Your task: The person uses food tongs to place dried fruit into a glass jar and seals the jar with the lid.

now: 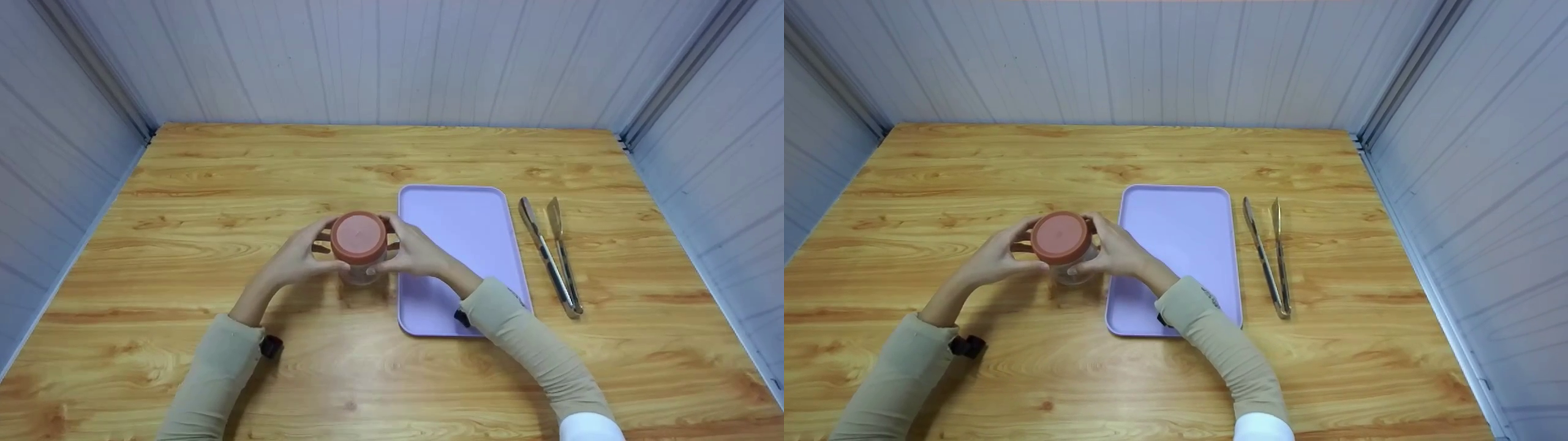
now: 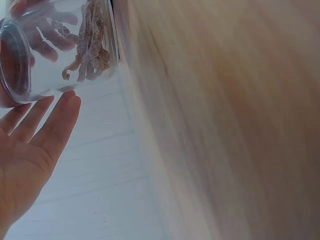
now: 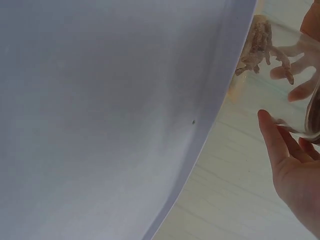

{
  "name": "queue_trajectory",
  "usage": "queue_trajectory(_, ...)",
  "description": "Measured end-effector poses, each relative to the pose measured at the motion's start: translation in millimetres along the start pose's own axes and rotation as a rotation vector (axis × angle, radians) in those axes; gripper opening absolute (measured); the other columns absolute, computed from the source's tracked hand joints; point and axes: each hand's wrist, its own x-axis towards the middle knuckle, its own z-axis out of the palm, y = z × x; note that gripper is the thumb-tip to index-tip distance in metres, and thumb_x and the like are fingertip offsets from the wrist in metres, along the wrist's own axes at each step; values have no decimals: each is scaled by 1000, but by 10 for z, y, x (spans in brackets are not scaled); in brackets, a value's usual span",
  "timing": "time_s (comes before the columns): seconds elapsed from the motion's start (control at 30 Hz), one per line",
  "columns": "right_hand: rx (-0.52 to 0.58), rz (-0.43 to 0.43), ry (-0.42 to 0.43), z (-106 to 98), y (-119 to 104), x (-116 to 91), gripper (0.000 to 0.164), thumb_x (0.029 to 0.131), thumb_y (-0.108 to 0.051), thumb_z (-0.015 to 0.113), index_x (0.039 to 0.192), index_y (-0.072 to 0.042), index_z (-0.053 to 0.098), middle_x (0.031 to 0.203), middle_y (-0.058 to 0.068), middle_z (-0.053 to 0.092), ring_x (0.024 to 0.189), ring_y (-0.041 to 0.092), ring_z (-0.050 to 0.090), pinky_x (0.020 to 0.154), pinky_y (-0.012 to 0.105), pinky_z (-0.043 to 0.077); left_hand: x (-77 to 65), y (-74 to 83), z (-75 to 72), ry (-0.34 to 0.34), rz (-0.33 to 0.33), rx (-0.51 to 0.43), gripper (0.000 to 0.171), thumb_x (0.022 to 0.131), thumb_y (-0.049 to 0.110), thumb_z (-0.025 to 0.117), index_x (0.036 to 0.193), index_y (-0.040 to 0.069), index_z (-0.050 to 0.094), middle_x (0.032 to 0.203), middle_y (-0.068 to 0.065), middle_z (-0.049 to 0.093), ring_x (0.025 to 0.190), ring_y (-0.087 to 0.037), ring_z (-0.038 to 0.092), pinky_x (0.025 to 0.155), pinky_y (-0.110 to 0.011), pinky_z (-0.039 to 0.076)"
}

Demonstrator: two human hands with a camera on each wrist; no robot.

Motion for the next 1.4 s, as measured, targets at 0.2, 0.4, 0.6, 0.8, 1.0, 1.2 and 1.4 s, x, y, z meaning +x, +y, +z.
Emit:
queue_trajectory(0.2,7,9,5,5,30,17,89,63,-29,79,131,-5,28,121,6,45,107,16,48,79,30,45,19,-46,-15,-5,-6,-7,74,69,15,76,130,1,37,120,-17,47,101,-31,50,83,-43,42)
queue_trajectory(0.4,-11,14,10,17,39,35,87,63,-26,80,130,-5,29,121,6,45,106,15,48,80,27,45,34,-77,-26,-16,-21,-14,75,68,15,76,131,2,37,121,-16,47,102,-29,50,84,-44,41)
queue_trajectory(0.6,-13,22,7,-5,-208,3,83,66,-12,78,129,4,28,121,15,45,106,24,48,81,32,44,52,-84,-39,-30,-35,-25,73,70,15,75,131,2,37,122,-17,46,101,-30,50,83,-44,42)
queue_trajectory(0.8,-37,58,-3,-12,-336,-11,81,67,-11,77,129,6,27,121,16,45,107,24,47,84,30,43,83,-220,-40,-45,-48,-51,72,71,21,75,131,8,38,121,-13,47,101,-28,50,82,-41,43)
queue_trajectory(1.0,-56,47,6,-10,-346,-7,81,68,-12,77,129,5,28,121,17,45,107,24,48,84,32,42,75,-109,-67,-63,-78,-53,73,72,17,74,133,5,34,124,-16,44,104,-31,48,84,-44,41)
queue_trajectory(1.2,-28,32,-1,-18,-167,3,82,69,-15,76,131,2,27,123,14,44,109,23,46,86,35,41,86,-269,-57,-73,-77,-19,76,73,24,73,135,10,31,128,-13,41,109,-29,45,87,-46,38)
queue_trajectory(1.4,-88,3,-3,-106,-29,-27,84,69,-32,75,133,-5,27,128,7,41,113,18,43,86,34,41,59,-420,-71,-6,-47,61,70,79,35,65,136,15,31,132,-6,38,115,-24,39,91,-44,34)
